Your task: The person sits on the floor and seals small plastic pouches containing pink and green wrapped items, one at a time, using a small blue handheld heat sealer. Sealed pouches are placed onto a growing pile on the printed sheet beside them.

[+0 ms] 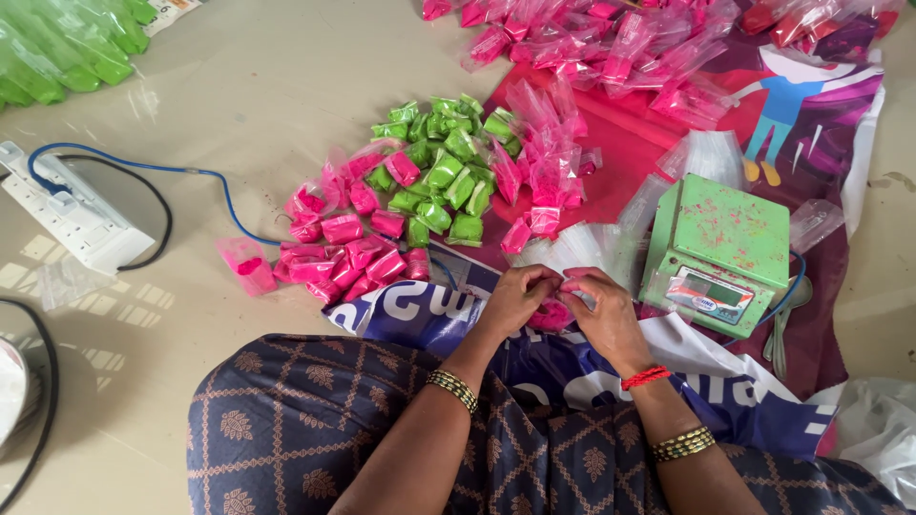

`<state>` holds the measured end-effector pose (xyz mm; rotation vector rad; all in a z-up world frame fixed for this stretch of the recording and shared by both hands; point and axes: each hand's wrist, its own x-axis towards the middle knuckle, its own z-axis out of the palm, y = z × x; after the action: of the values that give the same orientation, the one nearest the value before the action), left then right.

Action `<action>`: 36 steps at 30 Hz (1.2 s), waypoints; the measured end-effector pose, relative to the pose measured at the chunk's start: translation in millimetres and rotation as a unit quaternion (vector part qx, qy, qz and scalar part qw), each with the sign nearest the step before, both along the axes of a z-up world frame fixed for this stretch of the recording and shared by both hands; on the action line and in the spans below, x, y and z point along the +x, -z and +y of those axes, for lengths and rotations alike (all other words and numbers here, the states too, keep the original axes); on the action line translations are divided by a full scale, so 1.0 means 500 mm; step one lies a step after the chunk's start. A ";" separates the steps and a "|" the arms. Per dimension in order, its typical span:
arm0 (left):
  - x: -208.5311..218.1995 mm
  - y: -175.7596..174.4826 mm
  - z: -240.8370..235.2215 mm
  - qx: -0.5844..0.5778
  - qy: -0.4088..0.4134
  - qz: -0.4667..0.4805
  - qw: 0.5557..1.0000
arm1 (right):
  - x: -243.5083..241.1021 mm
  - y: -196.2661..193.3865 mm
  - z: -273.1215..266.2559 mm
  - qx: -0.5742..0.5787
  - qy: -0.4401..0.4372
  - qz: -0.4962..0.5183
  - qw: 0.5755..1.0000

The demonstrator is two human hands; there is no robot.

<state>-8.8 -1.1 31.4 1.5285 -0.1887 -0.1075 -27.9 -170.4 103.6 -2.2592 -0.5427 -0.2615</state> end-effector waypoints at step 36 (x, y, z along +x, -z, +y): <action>0.000 0.041 -0.005 0.102 0.022 -0.022 0.994 | 0.012 0.006 -0.002 0.050 -0.017 0.037 0.998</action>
<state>-8.9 -3.6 10.7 1.7311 -0.2523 -0.1302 -22.1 -171.3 100.4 -2.1521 -0.5185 -0.1828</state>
